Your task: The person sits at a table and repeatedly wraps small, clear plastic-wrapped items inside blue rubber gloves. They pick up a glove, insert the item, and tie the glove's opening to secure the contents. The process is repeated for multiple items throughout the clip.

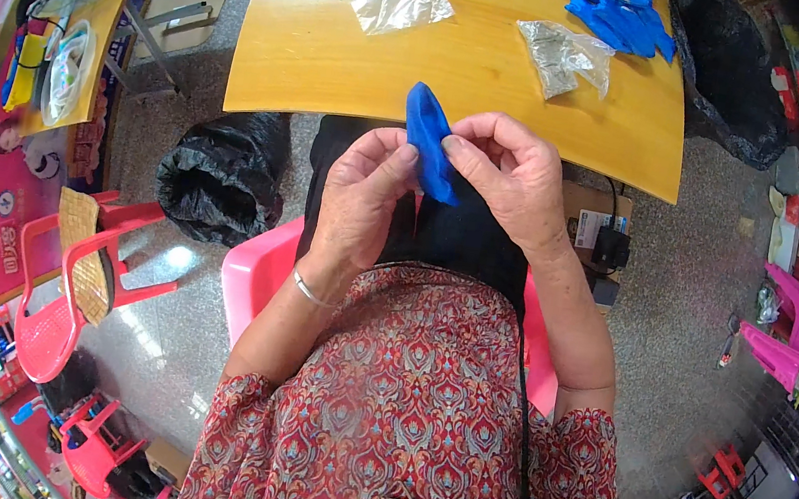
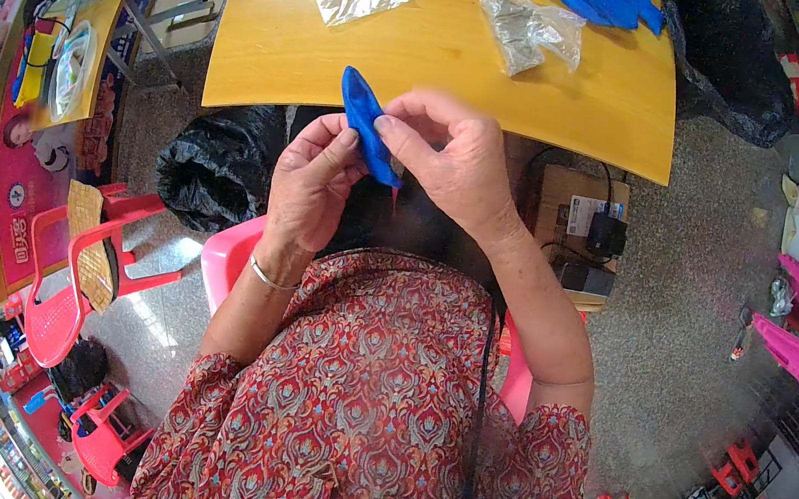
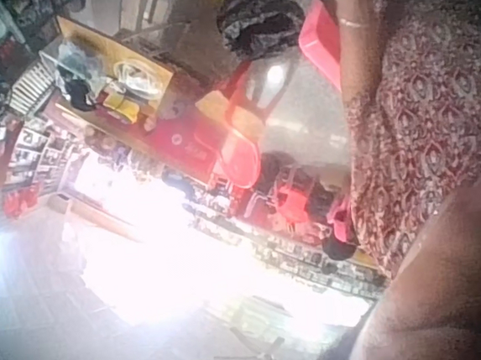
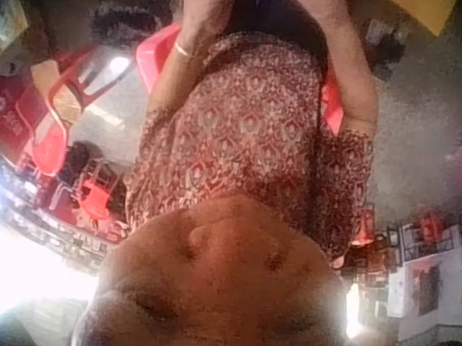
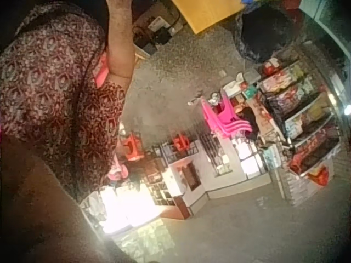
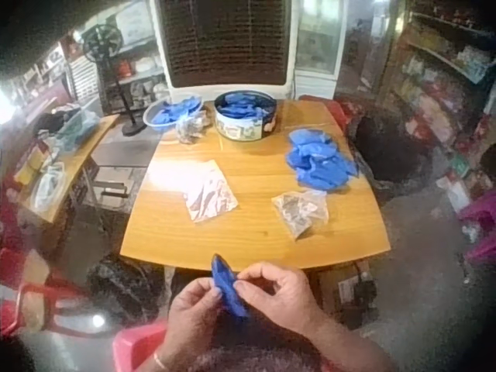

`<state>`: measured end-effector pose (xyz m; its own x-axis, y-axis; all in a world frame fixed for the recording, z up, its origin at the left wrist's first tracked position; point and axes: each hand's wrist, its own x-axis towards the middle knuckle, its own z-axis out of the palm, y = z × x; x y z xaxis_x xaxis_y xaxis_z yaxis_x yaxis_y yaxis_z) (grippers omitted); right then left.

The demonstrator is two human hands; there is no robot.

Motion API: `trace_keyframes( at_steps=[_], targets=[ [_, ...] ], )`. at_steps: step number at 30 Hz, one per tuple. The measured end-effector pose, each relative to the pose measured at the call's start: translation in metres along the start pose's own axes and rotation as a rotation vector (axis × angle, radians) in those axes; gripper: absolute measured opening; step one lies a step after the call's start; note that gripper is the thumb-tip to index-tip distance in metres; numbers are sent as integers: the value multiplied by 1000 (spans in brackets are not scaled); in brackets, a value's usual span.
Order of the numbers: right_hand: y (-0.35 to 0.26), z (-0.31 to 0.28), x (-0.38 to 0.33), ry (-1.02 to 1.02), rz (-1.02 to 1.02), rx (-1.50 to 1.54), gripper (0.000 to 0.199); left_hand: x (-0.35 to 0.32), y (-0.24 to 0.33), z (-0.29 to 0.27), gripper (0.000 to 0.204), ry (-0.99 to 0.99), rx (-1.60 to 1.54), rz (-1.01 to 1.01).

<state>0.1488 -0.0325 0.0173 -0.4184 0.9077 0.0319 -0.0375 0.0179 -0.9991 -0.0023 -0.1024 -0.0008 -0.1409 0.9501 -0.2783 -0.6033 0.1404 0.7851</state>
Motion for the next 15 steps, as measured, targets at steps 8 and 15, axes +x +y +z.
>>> trace_keyframes(
  at_steps=[8,15],
  targets=[
    [-12,3,-3,-8,-269,-374,15,14,8,-13,25,0,-145,-43],
    [-8,4,1,-22,-661,-702,23,9,10,-2,18,45,-324,-150]
  ],
)
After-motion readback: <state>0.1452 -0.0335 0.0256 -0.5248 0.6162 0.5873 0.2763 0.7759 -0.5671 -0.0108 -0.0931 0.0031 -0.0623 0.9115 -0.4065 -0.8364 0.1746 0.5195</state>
